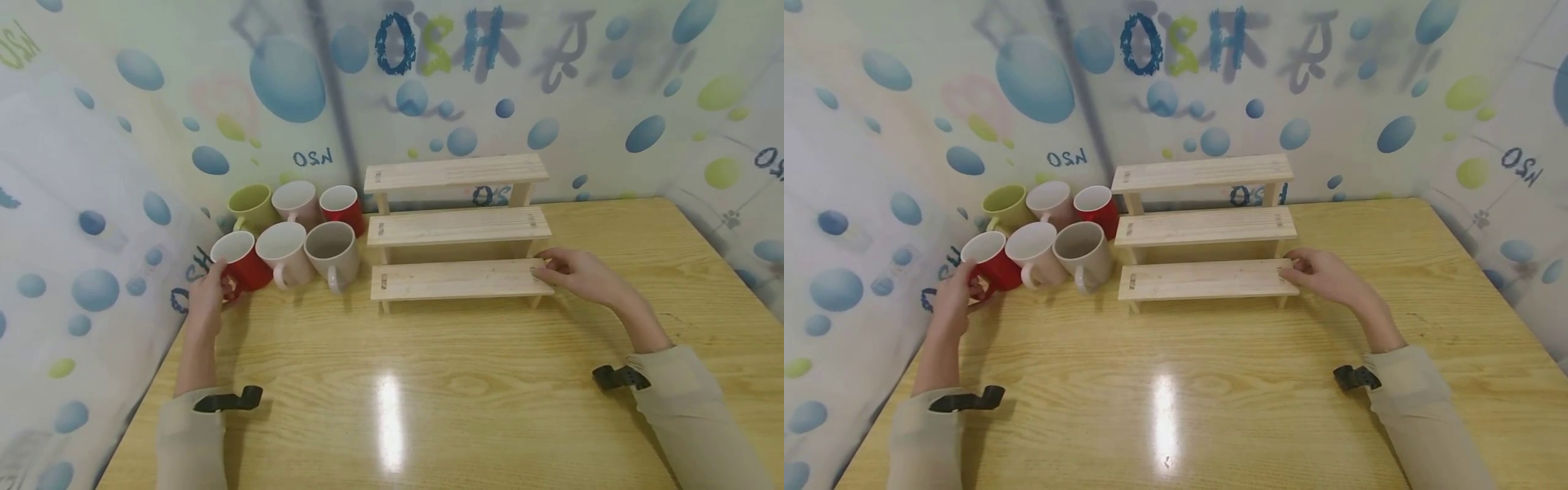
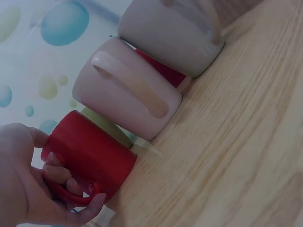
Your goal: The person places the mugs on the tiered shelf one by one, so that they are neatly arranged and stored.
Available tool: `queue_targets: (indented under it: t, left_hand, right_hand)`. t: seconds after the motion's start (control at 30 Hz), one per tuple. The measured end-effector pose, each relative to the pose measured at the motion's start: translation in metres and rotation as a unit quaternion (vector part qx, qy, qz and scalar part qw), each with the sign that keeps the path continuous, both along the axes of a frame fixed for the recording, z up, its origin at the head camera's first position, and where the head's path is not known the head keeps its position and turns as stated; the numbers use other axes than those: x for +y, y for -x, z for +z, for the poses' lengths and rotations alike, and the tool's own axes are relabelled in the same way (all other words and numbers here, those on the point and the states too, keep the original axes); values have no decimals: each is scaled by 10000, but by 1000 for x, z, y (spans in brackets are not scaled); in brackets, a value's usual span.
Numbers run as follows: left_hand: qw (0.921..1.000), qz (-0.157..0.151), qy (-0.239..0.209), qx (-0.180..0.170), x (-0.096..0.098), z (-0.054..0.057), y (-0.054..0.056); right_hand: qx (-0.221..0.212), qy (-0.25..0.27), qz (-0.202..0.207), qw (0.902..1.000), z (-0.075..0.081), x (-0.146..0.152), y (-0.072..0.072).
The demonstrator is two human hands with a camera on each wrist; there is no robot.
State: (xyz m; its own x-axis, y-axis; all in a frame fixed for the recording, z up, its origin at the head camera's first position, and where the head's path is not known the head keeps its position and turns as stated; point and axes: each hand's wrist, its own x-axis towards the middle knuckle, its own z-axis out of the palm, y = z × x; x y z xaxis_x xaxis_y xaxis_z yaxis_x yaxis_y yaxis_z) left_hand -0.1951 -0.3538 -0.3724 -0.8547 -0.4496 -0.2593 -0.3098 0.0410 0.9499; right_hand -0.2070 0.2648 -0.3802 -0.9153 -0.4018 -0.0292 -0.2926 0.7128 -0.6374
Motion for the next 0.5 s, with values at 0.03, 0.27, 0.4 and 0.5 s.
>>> queue_targets:
  t: [0.03, 0.27, 0.4, 0.5]
  left_hand:
    - [10000, 47, -35, -2, 1, 0, 1]
    - [9987, 356, -334, 174, 3, -5, 7]
    - [9956, 598, -658, 281, 4, -9, 9]
    - [9927, 834, -798, 356, 5, -11, 12]
  right_hand:
    - [-18, 14, -7, 10000, 0, 0, 0]
    - [-54, 86, -43, 9999, -1, 1, 1]
    - [-68, 133, -36, 9999, -2, 1, 0]
    - [-95, 171, -52, 9998, -1, 0, -1]
